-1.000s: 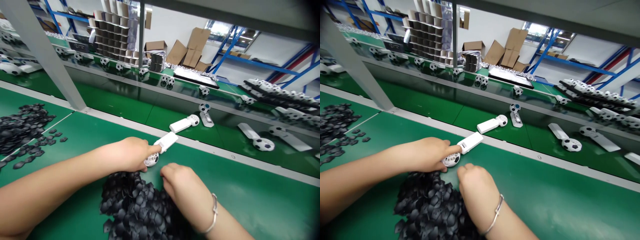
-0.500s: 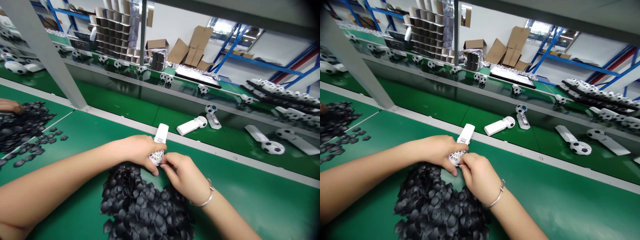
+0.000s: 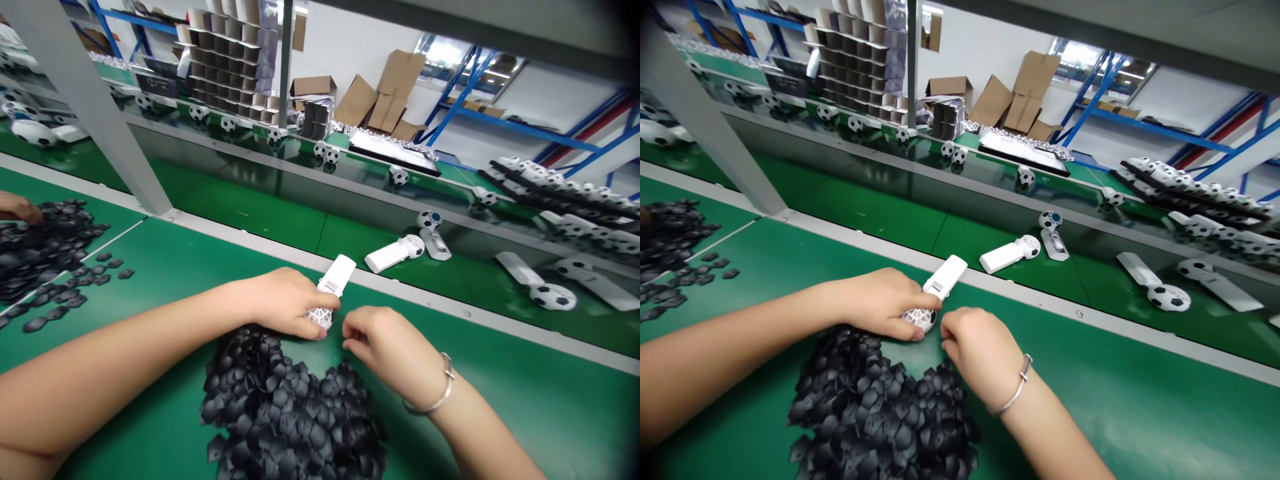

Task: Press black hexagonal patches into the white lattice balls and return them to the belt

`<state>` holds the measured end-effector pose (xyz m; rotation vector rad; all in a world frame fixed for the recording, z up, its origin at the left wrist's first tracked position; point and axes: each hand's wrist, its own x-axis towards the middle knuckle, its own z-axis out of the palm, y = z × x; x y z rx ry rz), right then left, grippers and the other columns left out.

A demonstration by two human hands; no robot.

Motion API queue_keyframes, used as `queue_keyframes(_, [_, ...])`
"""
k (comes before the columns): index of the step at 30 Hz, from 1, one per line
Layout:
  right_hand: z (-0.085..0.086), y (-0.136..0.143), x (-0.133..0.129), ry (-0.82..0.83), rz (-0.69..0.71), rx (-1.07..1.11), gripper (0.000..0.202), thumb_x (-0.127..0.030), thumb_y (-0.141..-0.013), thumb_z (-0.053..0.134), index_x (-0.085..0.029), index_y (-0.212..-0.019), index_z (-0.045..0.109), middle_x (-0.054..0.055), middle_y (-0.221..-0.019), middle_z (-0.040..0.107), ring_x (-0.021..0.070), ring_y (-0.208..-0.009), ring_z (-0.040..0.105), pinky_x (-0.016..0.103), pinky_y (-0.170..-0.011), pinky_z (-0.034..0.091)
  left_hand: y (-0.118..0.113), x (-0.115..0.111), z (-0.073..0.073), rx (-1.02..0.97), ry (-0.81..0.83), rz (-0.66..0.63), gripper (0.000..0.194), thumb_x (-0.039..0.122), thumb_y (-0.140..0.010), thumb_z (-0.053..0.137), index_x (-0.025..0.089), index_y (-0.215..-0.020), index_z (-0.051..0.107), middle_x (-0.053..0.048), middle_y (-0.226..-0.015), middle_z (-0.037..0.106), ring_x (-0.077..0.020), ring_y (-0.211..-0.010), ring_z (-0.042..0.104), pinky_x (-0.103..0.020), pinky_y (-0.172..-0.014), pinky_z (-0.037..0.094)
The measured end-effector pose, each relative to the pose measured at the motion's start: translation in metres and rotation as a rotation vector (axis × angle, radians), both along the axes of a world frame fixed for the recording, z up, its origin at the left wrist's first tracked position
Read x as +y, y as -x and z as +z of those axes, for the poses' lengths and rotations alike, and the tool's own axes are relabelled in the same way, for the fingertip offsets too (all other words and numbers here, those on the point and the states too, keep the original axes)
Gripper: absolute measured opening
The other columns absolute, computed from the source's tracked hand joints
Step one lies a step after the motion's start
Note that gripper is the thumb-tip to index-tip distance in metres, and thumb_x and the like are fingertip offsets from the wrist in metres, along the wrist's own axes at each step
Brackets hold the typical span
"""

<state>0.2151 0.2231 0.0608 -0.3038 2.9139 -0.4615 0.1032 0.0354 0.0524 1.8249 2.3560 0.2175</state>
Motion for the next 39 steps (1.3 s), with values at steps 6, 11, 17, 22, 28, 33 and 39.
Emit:
queue_keyframes(6, [0.005,-0.003,-0.012,-0.146,0.042,-0.268,0.025,-0.001,-0.07,0.057,-0.019,-0.083,0.069,0.005,-0.091,0.068,0.0193,-0.08,0.061,0.027,-0.065,0.037,0.003,0.002,-0.004,0.066,0.036,0.113,0.044,0.061,-0.085,0.046,0.031,-0.117,0.053,-0.002,-0.083,0.068,-0.0234,-0.072,0.063,-0.027,-0.053,0.034])
queue_keyframes(11, [-0.006,-0.004,-0.009,-0.163,0.016,-0.304,0.009,-0.009,-0.069,0.061,-0.017,-0.07,0.064,0.005,-0.082,0.065,0.0165,-0.071,0.056,0.026,-0.059,0.032,-0.012,0.008,-0.004,0.13,0.097,0.354,0.06,0.072,-0.084,0.039,0.022,-0.115,0.053,-0.007,-0.077,0.067,-0.0258,-0.067,0.063,-0.029,-0.055,0.039])
queue_keyframes(17, [-0.003,-0.005,-0.003,0.026,0.016,-0.264,0.018,-0.008,-0.069,0.068,-0.017,-0.06,0.055,-0.002,-0.063,0.059,0.0117,-0.061,0.049,0.024,-0.056,0.029,0.001,0.002,-0.007,0.275,-0.11,0.145,0.069,0.069,-0.067,0.065,0.018,-0.112,0.058,-0.016,-0.116,0.059,-0.035,-0.109,0.054,-0.044,-0.089,0.04])
queue_keyframes(22, [0.004,0.003,-0.006,0.315,0.001,0.01,0.014,-0.01,-0.08,0.067,-0.018,-0.071,0.06,-0.003,-0.071,0.061,0.0115,-0.068,0.053,0.022,-0.063,0.036,0.023,-0.001,-0.018,0.135,-0.204,-0.084,0.067,0.067,-0.07,0.064,0.021,-0.117,0.056,-0.01,-0.11,0.062,-0.0293,-0.109,0.052,-0.042,-0.097,0.034])
queue_keyframes(28, [-0.007,0.006,-0.009,0.442,-0.016,0.176,0.011,-0.007,-0.083,0.062,-0.017,-0.086,0.062,0.0,-0.08,0.064,0.0138,-0.072,0.058,0.024,-0.067,0.044,0.018,0.004,-0.023,0.07,-0.18,-0.038,0.055,0.063,-0.069,0.066,0.022,-0.106,0.059,-0.004,-0.084,0.064,-0.0252,-0.085,0.06,-0.037,-0.081,0.04])
queue_keyframes(33, [-0.008,0.003,-0.006,0.359,0.093,0.272,0.02,-0.006,-0.087,0.054,-0.019,-0.096,0.066,0.005,-0.092,0.067,0.0174,-0.084,0.061,0.028,-0.076,0.047,0.017,0.006,-0.025,0.089,-0.185,-0.016,0.06,0.065,-0.067,0.066,0.023,-0.109,0.058,-0.005,-0.087,0.064,-0.0268,-0.086,0.06,-0.038,-0.08,0.041])
queue_keyframes(39, [-0.004,0.0,-0.012,0.369,0.013,0.239,0.015,-0.003,-0.08,0.058,-0.018,-0.079,0.062,0.002,-0.082,0.06,0.0158,-0.074,0.056,0.026,-0.066,0.043,0.016,0.006,-0.026,0.107,-0.192,0.006,0.061,0.063,-0.065,0.068,0.023,-0.11,0.058,-0.005,-0.086,0.064,-0.0271,-0.085,0.06,-0.039,-0.08,0.041])
